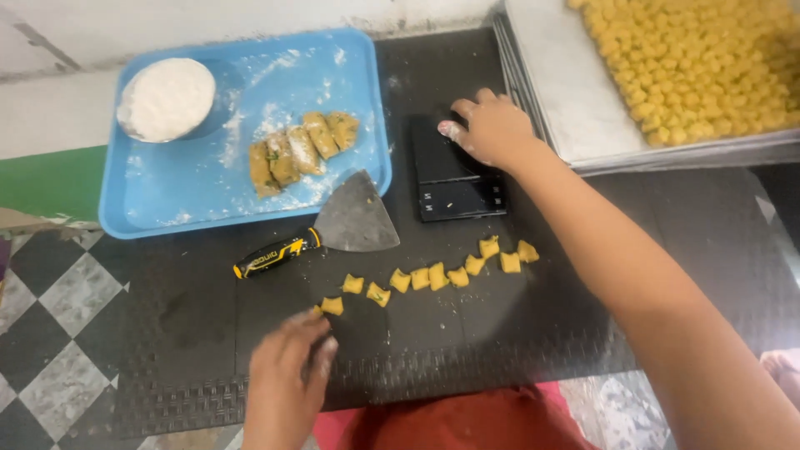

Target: Kneading dough, rolling it into ropes, cutting it into small pieces with a scraper, and placing them on a tray.

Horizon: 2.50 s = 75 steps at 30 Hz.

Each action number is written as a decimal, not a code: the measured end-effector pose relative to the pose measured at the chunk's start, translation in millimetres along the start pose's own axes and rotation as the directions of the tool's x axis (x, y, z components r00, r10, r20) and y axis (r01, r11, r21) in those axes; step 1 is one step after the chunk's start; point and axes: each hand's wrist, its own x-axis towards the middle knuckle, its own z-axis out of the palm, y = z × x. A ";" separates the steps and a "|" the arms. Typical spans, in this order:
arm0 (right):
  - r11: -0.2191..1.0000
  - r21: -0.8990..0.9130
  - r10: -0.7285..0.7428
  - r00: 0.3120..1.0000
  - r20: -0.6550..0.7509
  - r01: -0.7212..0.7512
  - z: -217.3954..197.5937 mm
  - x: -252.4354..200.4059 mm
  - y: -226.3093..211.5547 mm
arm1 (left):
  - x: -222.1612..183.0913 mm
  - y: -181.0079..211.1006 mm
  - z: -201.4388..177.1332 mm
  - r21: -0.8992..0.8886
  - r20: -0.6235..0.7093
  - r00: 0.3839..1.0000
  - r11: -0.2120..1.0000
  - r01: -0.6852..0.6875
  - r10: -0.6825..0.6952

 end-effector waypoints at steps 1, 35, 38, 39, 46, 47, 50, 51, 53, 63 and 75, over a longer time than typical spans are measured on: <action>0.997 0.019 -0.070 0.995 -0.065 0.071 4.4 -3.0 4.8 | 10.5 1.6 -2.3 0.074 -0.076 0.993 0.994 -0.083 0.089; 0.552 0.582 -0.584 0.775 -0.242 0.598 23.8 -173.2 -72.2 | 91.6 69.3 44.0 -0.173 -0.161 0.909 0.896 -0.410 0.385; 0.432 0.733 -0.377 0.843 -0.383 0.526 20.6 -155.0 -52.3 | 120.4 74.9 52.1 -0.295 -0.210 0.940 0.899 -0.325 0.271; 0.363 0.805 -0.285 0.878 -0.384 0.470 18.7 -147.7 -39.2 | 131.1 77.3 49.8 -0.351 -0.235 0.946 0.888 -0.298 0.225; 0.106 0.908 0.190 0.888 -0.419 0.406 30.7 -108.9 30.3 | 183.8 99.9 86.3 -0.383 -0.207 0.915 0.832 -0.401 0.346; 0.106 0.906 0.194 0.885 -0.423 0.410 30.3 -108.1 32.0 | 190.1 93.6 104.6 -0.383 -0.207 0.913 0.830 -0.406 0.351; 0.087 0.926 0.238 0.895 -0.378 0.368 27.4 -110.0 36.7 | 198.8 82.6 139.3 -0.130 -0.121 0.857 0.848 -0.514 0.501; 0.141 0.917 0.230 0.888 -0.397 0.374 25.4 -110.6 38.5 | 198.7 82.8 137.7 -0.016 -0.068 0.858 0.859 -0.511 0.509; 0.189 0.906 0.229 0.881 -0.415 0.378 24.4 -108.2 43.1 | 199.5 87.9 130.0 0.099 -0.007 0.856 0.852 -0.514 0.517; 0.195 0.936 0.280 0.897 -0.341 0.295 34.8 -100.8 42.1 | 192.6 79.7 95.6 -0.806 0.035 0.999 0.592 0.007 0.036; 0.703 0.614 0.053 0.835 -0.548 0.358 47.4 -74.1 32.8 | 181.0 64.1 98.8 -0.957 0.150 0.987 0.242 0.161 -0.065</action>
